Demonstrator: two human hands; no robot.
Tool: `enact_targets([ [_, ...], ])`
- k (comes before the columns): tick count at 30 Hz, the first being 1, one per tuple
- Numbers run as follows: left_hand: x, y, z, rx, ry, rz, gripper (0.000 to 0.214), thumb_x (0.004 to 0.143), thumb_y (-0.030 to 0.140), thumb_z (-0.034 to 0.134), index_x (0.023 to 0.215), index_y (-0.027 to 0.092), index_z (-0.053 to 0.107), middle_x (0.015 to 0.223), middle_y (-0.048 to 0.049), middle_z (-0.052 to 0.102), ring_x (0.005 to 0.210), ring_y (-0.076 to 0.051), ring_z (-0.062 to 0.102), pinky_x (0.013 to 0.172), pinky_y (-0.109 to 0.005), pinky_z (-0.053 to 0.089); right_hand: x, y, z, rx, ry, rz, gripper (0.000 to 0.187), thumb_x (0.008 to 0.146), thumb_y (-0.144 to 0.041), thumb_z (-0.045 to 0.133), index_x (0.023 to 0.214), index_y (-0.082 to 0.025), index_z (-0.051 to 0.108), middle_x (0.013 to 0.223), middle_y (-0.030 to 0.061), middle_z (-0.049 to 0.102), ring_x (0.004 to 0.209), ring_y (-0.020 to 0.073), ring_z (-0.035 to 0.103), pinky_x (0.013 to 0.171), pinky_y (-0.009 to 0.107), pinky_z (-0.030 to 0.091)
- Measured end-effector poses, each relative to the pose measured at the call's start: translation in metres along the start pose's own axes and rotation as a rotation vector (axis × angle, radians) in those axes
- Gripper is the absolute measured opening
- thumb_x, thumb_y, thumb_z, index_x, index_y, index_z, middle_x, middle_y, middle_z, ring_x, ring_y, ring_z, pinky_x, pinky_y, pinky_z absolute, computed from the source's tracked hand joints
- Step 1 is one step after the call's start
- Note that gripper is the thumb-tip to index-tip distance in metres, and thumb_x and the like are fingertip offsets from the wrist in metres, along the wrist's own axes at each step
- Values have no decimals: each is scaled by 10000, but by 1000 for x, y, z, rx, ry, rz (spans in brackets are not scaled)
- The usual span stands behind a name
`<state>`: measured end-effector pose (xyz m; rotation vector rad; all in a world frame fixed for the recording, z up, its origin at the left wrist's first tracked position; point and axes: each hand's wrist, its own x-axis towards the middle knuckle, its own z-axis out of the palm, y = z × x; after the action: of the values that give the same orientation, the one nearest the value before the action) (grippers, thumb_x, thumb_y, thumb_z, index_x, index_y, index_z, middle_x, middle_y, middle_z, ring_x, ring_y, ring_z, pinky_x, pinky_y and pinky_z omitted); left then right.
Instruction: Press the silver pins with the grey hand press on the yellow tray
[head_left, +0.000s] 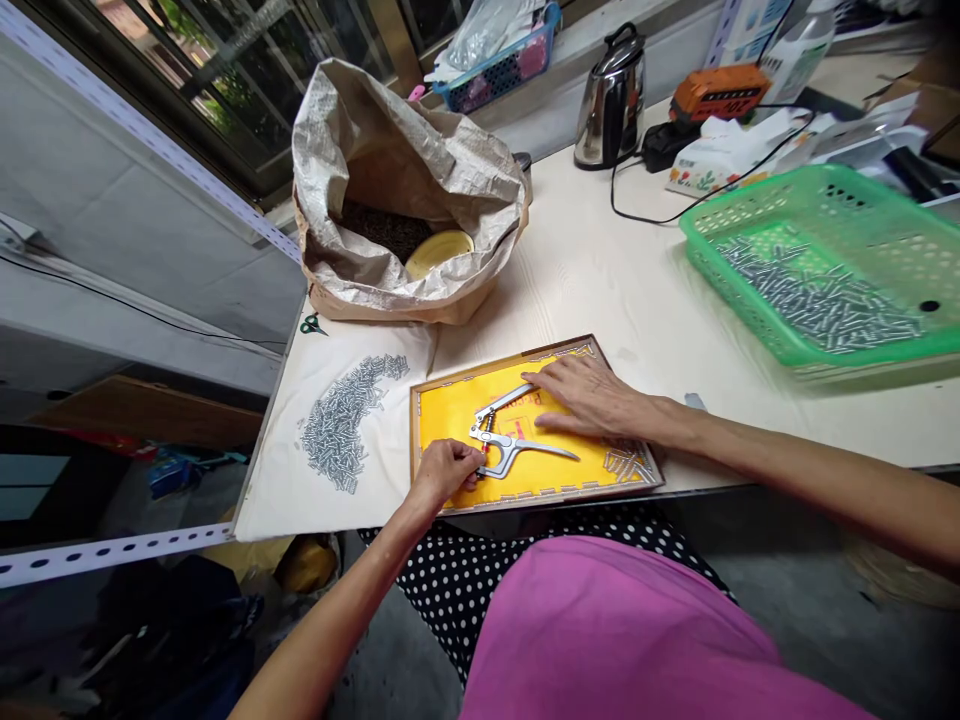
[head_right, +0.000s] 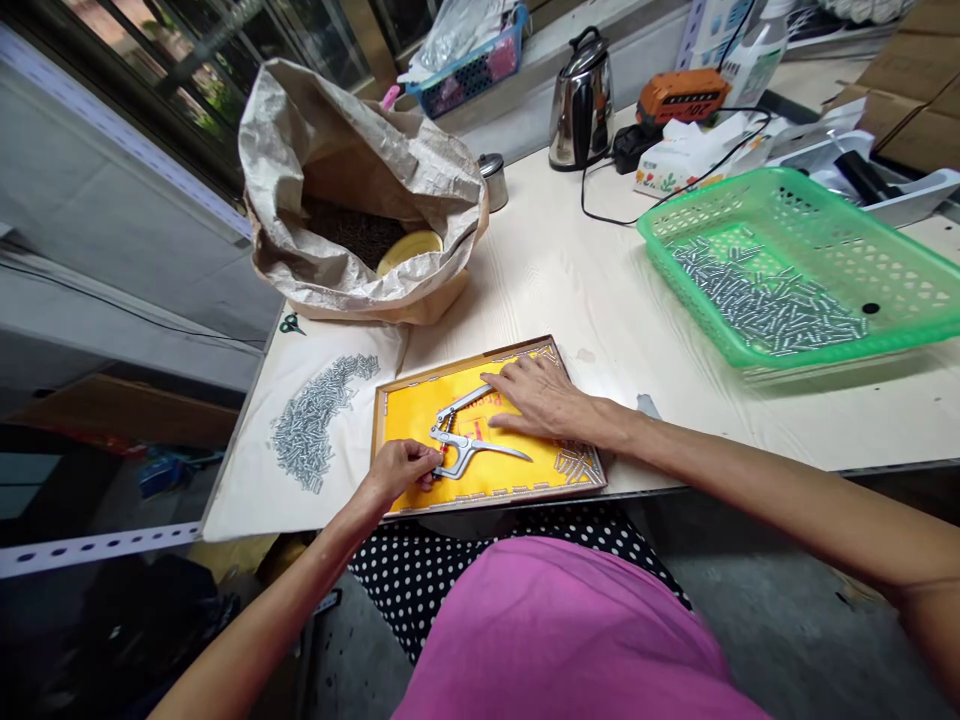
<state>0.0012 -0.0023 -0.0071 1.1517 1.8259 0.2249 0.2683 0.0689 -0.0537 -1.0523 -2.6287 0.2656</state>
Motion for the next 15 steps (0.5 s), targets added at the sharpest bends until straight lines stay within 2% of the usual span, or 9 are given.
enact_targets([
  [3, 0, 3, -2, 27, -21, 10, 221, 787, 201, 674, 570, 162, 655, 459, 19, 619, 459, -134, 613, 511, -210, 456, -10, -10, -1, -41, -43, -1, 964, 786, -822, 544, 1504, -198, 389, 1392, 227, 542, 1223, 432, 491, 981, 585, 375],
  [6, -1, 5, -2, 31, -39, 3, 239, 787, 201, 669, 553, 166, 640, 459, 19, 617, 463, -137, 615, 502, -209, 447, -14, -14, 0, -81, -83, 2, 1107, 676, -885, 594, 1538, -240, 335, 1476, 231, 469, 1326, 473, 410, 1037, 648, 322],
  [9, -1, 6, -2, 34, -29, -6, 264, 807, 203, 646, 547, 167, 626, 458, 19, 614, 457, -131, 606, 500, -209, 452, -13, -17, -1, -81, -106, 4, 1119, 664, -842, 653, 1545, -237, 323, 1466, 231, 481, 1331, 472, 409, 1060, 666, 293],
  [15, -7, 12, -1, 52, -14, -17, 302, 833, 193, 619, 533, 164, 598, 453, 26, 599, 456, -119, 596, 513, -202, 459, -12, -29, -11, -64, -128, 33, 932, 778, -636, 673, 1528, -179, 360, 1365, 217, 562, 1206, 408, 511, 1050, 638, 304],
])
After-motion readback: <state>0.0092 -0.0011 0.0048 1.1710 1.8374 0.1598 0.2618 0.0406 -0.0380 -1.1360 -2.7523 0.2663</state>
